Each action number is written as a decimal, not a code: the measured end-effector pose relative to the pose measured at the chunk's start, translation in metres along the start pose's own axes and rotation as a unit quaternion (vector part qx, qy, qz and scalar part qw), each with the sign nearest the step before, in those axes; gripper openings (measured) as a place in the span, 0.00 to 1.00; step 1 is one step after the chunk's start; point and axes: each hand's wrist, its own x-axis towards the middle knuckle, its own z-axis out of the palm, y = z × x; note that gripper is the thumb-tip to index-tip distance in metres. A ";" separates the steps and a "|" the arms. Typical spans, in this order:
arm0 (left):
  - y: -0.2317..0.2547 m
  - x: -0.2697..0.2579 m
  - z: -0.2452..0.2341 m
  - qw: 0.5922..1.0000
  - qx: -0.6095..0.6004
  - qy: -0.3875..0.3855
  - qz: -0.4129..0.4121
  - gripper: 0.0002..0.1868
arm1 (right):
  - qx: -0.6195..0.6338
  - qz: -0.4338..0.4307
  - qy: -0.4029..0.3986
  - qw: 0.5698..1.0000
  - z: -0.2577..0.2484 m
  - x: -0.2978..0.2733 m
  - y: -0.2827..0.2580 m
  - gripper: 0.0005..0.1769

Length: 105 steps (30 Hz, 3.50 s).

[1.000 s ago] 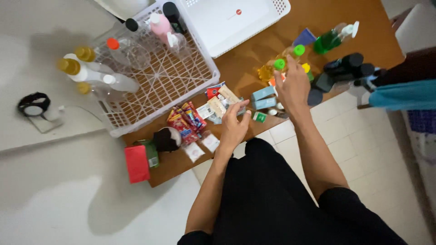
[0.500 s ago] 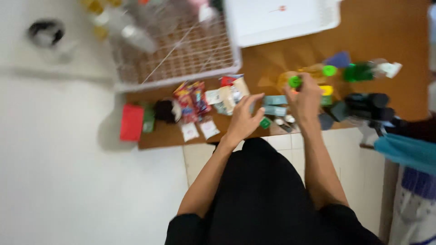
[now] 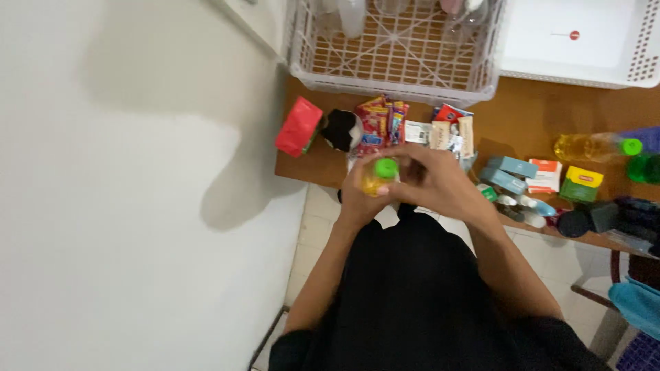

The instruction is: The person wipes various laundry-related items with a black cloth and places them into a white plastic basket. They handle bottles of liquid detergent, a green pump bottle, a red and green packet, a white tub, and small blue boxes, cleaning each before stacking them in the basket.

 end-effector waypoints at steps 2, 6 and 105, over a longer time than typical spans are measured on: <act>-0.005 -0.019 -0.027 0.996 -0.014 0.042 -0.079 0.39 | 0.034 -0.017 0.018 0.999 0.045 0.036 0.030 0.25; -0.010 -0.048 -0.072 0.965 -0.025 0.128 -0.229 0.35 | -0.208 -0.077 0.089 0.971 0.146 0.115 0.121 0.22; 0.050 0.033 -0.054 0.984 -0.061 -0.068 -0.150 0.36 | 0.114 -0.060 0.161 0.979 0.039 0.018 -0.035 0.16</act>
